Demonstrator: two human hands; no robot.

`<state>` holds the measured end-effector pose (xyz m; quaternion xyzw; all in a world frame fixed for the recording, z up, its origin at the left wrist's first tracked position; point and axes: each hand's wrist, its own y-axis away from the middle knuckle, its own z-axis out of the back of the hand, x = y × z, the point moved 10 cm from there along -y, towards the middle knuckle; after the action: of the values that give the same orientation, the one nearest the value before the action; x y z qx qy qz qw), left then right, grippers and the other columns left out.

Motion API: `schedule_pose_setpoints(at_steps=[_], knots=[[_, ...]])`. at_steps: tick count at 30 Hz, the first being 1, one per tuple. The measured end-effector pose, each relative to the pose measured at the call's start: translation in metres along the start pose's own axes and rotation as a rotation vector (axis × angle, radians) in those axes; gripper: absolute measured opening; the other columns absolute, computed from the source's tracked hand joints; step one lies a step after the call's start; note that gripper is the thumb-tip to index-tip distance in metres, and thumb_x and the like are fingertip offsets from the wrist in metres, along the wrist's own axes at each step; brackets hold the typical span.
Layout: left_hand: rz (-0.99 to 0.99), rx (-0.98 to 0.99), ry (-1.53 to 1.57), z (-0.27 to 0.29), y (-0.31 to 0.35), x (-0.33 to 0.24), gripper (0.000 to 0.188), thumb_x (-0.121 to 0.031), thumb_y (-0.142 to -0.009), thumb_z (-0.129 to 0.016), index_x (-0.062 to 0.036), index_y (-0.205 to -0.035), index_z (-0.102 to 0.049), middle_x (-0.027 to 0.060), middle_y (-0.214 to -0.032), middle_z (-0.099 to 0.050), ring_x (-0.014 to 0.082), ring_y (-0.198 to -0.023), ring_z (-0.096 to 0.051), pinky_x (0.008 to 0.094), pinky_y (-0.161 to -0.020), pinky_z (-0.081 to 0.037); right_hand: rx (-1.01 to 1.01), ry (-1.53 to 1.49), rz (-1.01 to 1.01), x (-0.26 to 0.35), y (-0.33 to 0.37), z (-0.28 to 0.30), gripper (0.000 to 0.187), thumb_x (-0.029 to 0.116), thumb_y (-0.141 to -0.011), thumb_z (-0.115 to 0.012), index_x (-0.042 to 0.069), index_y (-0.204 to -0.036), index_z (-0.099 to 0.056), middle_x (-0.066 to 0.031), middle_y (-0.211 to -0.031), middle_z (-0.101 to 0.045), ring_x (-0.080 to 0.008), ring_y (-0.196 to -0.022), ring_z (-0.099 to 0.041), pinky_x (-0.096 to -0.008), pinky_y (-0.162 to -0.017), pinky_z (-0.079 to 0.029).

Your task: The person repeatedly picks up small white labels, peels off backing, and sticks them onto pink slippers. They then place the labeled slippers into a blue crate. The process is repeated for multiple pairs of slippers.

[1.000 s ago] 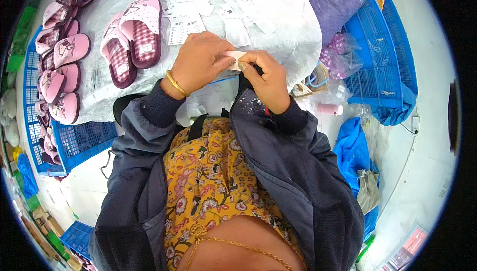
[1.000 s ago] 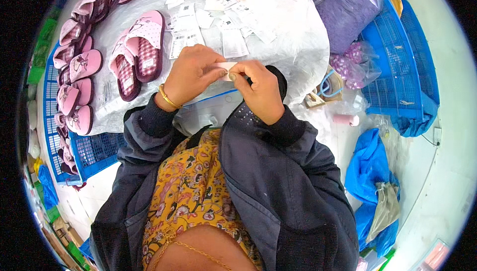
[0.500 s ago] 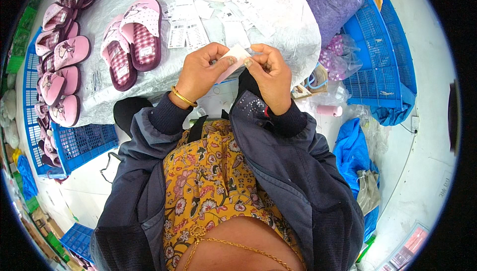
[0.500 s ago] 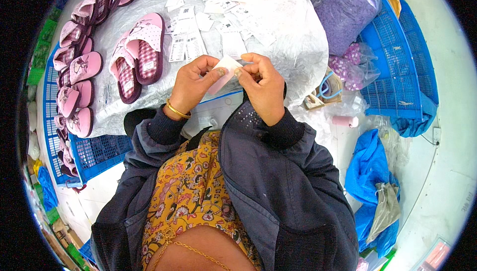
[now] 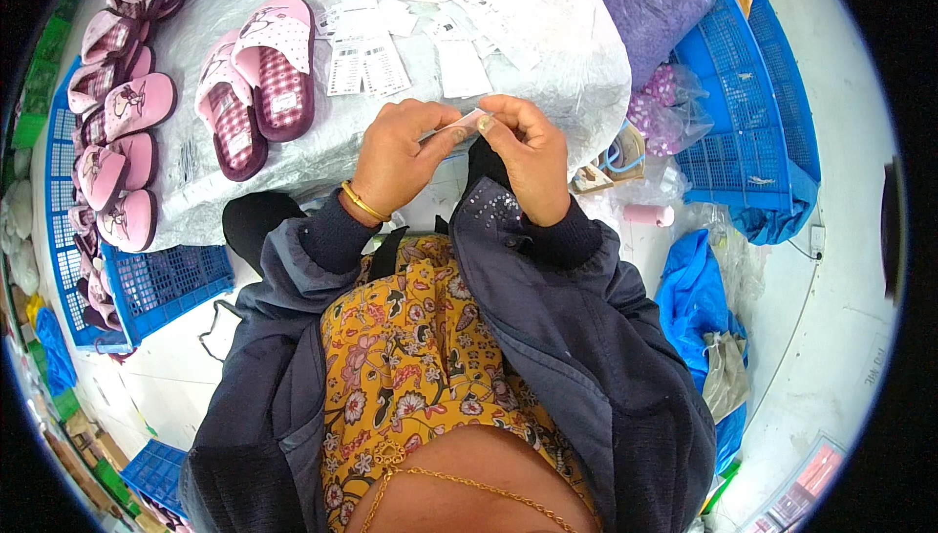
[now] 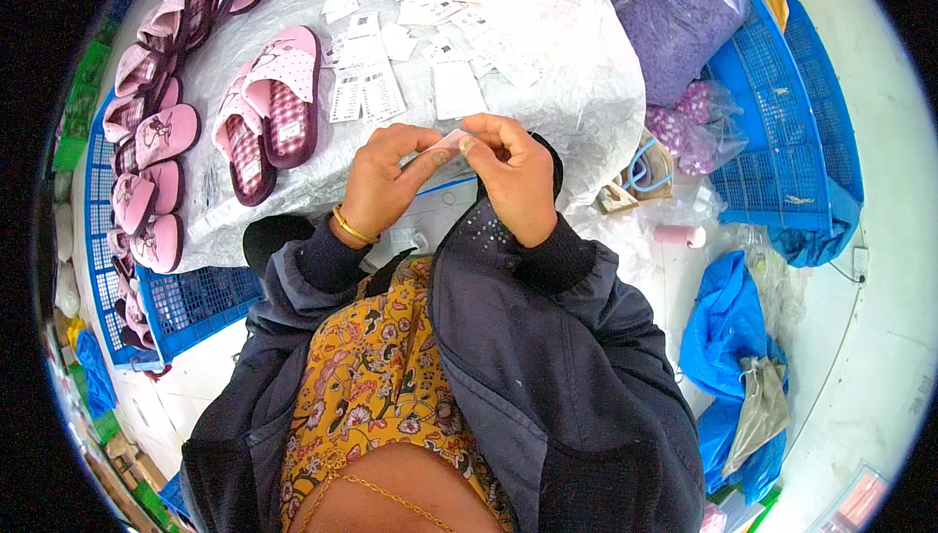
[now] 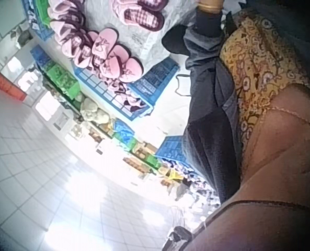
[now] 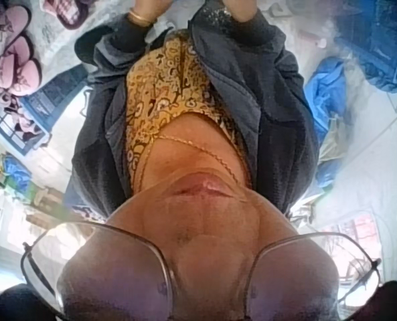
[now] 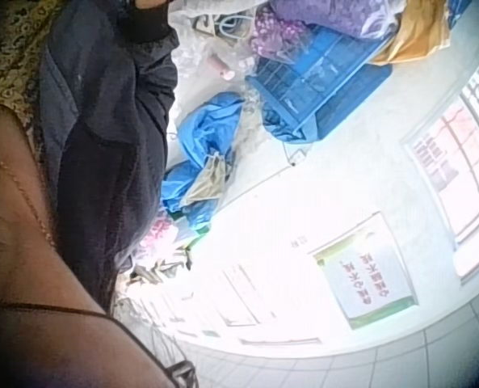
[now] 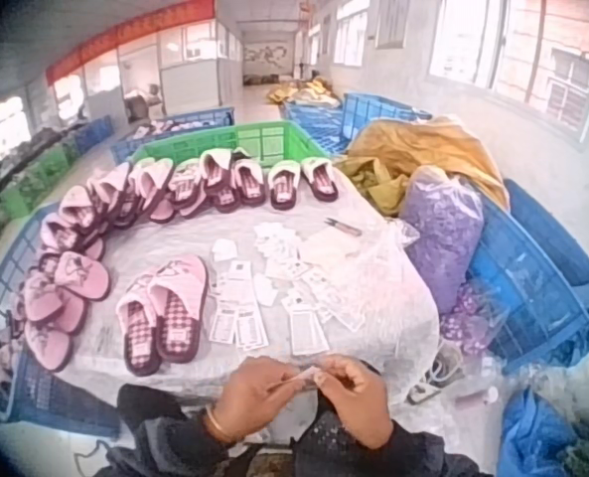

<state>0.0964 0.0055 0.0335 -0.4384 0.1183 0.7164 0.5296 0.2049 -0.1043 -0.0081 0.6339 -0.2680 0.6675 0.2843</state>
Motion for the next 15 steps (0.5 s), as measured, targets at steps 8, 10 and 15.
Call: schedule_pose_setpoints(at_steps=[8,10,15], knots=[[0.433,0.263,0.723,-0.034,0.014,0.047,0.021,-0.020,-0.099,-0.057,-0.0013,-0.103,-0.066,-0.0022,-0.088,-0.063,0.0053,-0.079,-0.053,0.0247,-0.072,-0.046,0.101,0.116,0.007,0.008,0.011,-0.011,0.010,0.006,-0.088,-0.070,0.000,-0.096,-0.068,-0.0008,-0.080,-0.067,-0.0047,-0.072,-0.058,-0.0212,-0.065,-0.047],[0.390,0.322,0.645,-0.042,0.016,0.051,0.020,-0.019,-0.098,-0.057,-0.0014,-0.100,-0.066,-0.0027,-0.086,-0.062,0.0042,-0.079,-0.052,0.0243,-0.070,-0.046,0.137,0.092,0.005,0.011,0.013,-0.018,0.010,0.005,-0.088,-0.070,-0.001,-0.095,-0.068,-0.0007,-0.080,-0.067,-0.0045,-0.073,-0.058,-0.0211,-0.066,-0.047],[0.206,0.151,0.341,-0.018,0.016,0.041,0.014,-0.014,-0.092,-0.061,-0.0005,-0.094,-0.065,0.0034,-0.082,-0.063,0.0117,-0.076,-0.057,0.0275,-0.069,-0.047,0.309,0.340,0.044,0.015,0.016,-0.023,0.016,0.006,-0.087,-0.071,0.000,-0.101,-0.068,-0.0048,-0.092,-0.069,-0.0085,-0.070,-0.061,-0.0237,-0.065,-0.049]])
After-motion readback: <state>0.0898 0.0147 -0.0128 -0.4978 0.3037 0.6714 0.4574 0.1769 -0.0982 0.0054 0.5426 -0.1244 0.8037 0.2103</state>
